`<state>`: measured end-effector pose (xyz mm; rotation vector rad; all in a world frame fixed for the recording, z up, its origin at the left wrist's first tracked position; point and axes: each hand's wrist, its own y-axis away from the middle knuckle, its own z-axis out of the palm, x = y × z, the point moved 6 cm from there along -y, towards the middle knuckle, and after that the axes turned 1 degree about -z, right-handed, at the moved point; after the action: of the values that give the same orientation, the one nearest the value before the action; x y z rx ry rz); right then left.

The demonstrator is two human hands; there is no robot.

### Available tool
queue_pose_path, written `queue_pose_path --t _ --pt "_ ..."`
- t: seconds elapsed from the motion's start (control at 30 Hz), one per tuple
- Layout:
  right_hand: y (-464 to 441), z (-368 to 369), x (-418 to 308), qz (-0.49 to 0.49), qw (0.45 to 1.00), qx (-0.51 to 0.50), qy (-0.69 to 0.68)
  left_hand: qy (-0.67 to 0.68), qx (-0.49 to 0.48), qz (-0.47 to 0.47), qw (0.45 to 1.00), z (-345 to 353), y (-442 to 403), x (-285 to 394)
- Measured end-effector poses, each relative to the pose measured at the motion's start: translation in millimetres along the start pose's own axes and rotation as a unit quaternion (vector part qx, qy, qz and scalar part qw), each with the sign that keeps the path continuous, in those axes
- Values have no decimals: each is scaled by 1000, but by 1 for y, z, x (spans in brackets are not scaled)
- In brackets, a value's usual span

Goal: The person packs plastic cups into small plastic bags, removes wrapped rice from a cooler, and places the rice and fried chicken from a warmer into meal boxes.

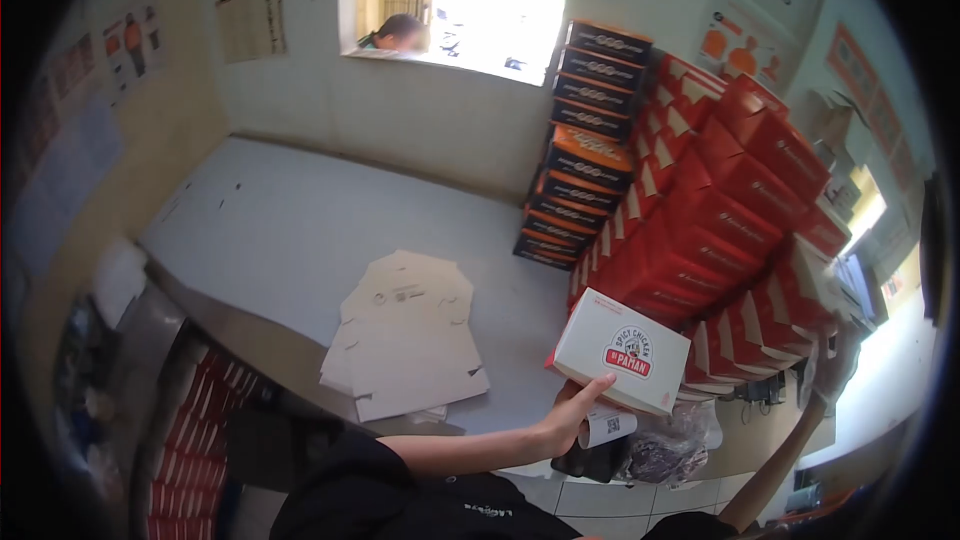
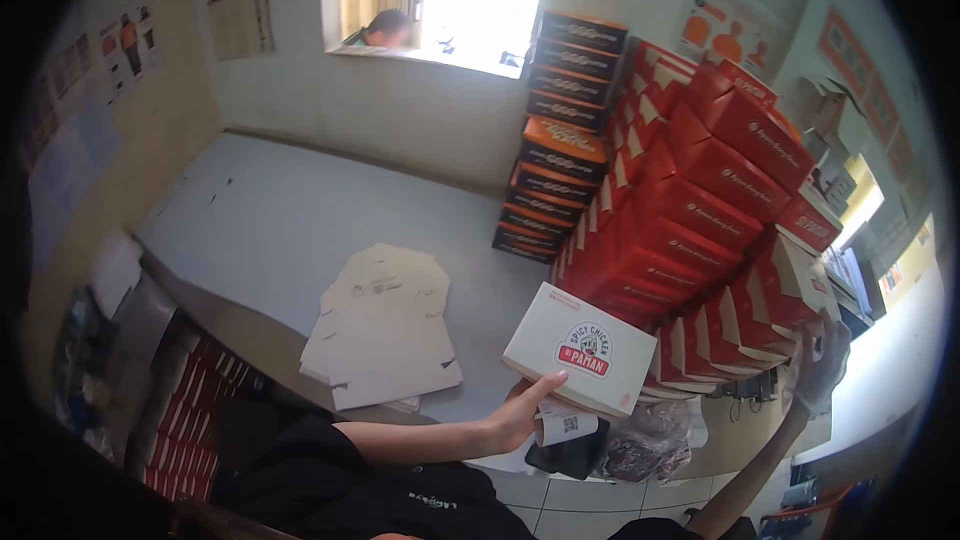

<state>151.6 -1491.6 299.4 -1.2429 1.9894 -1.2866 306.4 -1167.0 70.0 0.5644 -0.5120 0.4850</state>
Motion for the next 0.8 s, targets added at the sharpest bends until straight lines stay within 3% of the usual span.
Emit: queue_pose_path --t 0.07,0.17,0.2,0.27,0.33,0.37,0.4,0.5,0.53,0.57,0.7,0.73,0.77,0.8 --pt "2 17 29 19 996 -90 7 26 -14 -2 1000 -11 1 2" --pt "6 12 45 -29 997 -68 28 -47 -16 46 998 -39 1 15" --pt "6 11 49 -47 995 -72 59 -21 60 113 992 -60 -10 9" --pt "5 -8 -15 -77 996 20 45 45 155 226 961 -83 3 18" --pt "16 -16 -101 -110 987 79 -91 77 207 331 918 -104 11 22" --pt "25 -11 -143 -129 973 68 -178 68 237 396 885 -118 21 22" --pt "36 -2 -186 -151 952 38 -263 -63 325 409 850 -115 43 23" --pt "69 14 -313 -220 841 -79 -488 -203 421 544 697 -98 63 -5" --pt "78 10 -349 -248 794 -105 -545 -239 434 609 619 -91 65 -15" --pt "84 4 -384 -279 742 -126 -596 -149 404 578 693 -81 91 -11" --pt "117 -62 -485 -403 529 -181 -724 -103 444 454 766 -125 187 -33" --pt "128 -80 -498 -427 482 -192 -741 -39 468 419 777 -115 216 -46" --pt "139 -105 -505 -449 438 -202 -752 -22 491 429 758 -104 233 -72" --pt "154 -131 -502 -470 398 -207 -760 -19 514 503 695 -89 257 -98"
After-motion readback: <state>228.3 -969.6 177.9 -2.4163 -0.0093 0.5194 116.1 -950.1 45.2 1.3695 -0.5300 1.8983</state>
